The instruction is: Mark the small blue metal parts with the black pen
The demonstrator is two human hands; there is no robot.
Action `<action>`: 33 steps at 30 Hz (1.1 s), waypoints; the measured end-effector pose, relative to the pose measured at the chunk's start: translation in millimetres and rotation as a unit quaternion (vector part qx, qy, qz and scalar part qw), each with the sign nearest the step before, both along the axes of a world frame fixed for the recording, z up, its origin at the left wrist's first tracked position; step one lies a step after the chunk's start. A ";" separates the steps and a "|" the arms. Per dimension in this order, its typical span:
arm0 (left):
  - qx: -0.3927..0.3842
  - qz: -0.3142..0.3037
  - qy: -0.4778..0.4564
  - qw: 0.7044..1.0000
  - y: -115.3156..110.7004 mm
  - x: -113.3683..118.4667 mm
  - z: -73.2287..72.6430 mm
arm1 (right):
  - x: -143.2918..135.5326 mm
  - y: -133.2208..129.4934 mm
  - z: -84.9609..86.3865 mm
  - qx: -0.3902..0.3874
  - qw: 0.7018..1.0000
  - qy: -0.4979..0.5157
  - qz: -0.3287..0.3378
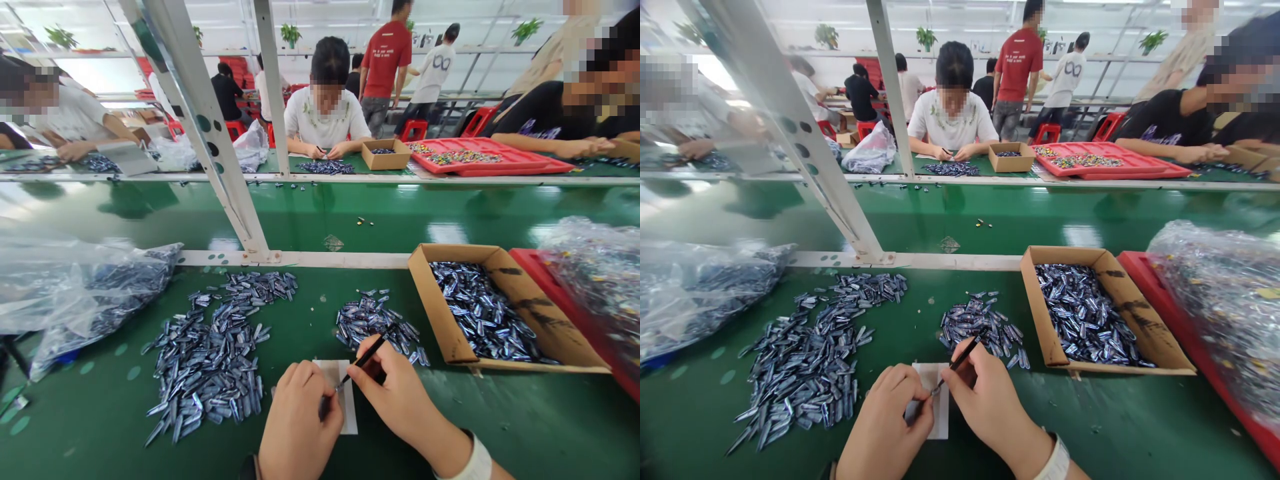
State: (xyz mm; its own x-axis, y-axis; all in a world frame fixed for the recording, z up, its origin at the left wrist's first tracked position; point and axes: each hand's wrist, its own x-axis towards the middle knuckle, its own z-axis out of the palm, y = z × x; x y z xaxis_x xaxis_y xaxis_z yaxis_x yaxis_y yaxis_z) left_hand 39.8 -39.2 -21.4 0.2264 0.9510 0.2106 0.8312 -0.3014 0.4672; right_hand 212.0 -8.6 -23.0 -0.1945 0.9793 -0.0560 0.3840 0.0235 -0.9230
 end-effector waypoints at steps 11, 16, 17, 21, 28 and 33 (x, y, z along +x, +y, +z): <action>0.057 -0.094 0.063 0.992 -2.5 -8.1 0.9 | 0.1 1.4 0.9 0.002 1.000 -0.016 0.002; 0.057 -0.074 0.068 0.993 -2.8 -5.4 1.0 | 2.6 0.9 2.2 0.020 1.000 0.015 -0.003; 0.053 -0.074 0.066 0.994 -2.8 -4.5 1.3 | 2.9 0.6 2.2 0.025 1.000 0.018 -0.004; 0.035 -0.074 0.052 0.995 -5.2 -8.0 2.4 | 4.2 0.1 -2.3 0.053 0.998 0.014 -0.008; 0.086 0.020 0.102 0.991 -25.5 -73.8 -4.2 | 11.9 5.8 -8.3 0.124 0.956 0.150 -0.219; 0.079 0.060 0.138 0.986 -32.3 -95.8 -10.4 | 10.5 5.0 -6.8 0.092 0.960 0.196 -0.180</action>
State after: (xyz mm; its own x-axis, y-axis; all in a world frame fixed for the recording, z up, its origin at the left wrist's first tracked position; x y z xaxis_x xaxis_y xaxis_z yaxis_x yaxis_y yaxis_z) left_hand -56.0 -71.5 -31.7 0.1835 0.9349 0.3038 0.9540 -0.2439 0.1745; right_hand 222.6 -3.6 -29.8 0.1864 0.9736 0.1319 0.0225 0.1300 -0.9913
